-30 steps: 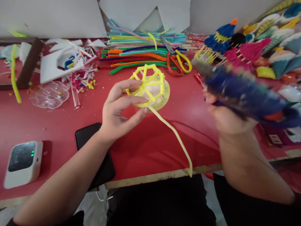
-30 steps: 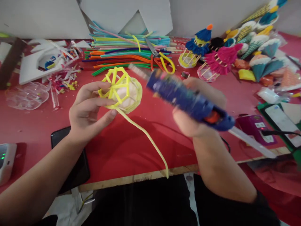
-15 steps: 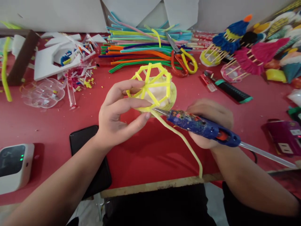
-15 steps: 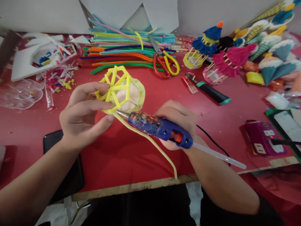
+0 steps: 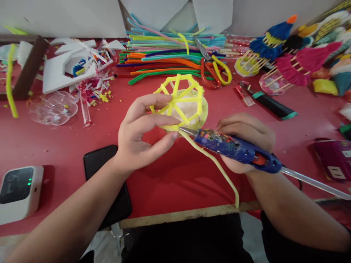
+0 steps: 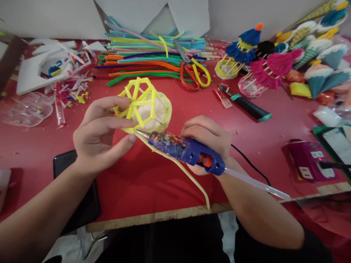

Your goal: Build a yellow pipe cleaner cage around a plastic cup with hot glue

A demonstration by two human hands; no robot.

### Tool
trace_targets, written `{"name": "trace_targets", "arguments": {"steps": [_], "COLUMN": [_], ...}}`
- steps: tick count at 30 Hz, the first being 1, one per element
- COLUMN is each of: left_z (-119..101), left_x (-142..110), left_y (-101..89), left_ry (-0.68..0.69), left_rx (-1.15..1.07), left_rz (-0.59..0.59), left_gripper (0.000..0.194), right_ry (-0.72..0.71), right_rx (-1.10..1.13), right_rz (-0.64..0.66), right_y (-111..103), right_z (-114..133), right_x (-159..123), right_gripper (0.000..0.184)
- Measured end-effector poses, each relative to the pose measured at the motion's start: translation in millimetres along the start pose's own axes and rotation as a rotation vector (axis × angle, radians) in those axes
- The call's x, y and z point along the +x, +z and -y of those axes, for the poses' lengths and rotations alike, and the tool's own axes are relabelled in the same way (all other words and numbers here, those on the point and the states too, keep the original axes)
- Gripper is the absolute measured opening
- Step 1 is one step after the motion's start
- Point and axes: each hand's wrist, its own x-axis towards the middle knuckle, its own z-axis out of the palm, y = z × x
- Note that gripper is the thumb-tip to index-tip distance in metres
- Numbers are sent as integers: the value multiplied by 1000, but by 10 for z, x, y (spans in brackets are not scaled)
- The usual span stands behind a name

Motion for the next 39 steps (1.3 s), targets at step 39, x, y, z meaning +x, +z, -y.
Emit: {"name": "trace_targets", "arguments": {"steps": [39], "left_z": [104], "left_x": [-25], "left_y": [-23], "left_ry": [68], "left_rx": [-60], "left_rz": [15], "left_gripper": [30], "right_ry": [-31], "right_rx": [5], "right_rz": [4], "right_y": [-10], "right_z": [0], "right_x": [49], "right_gripper": [13]}}
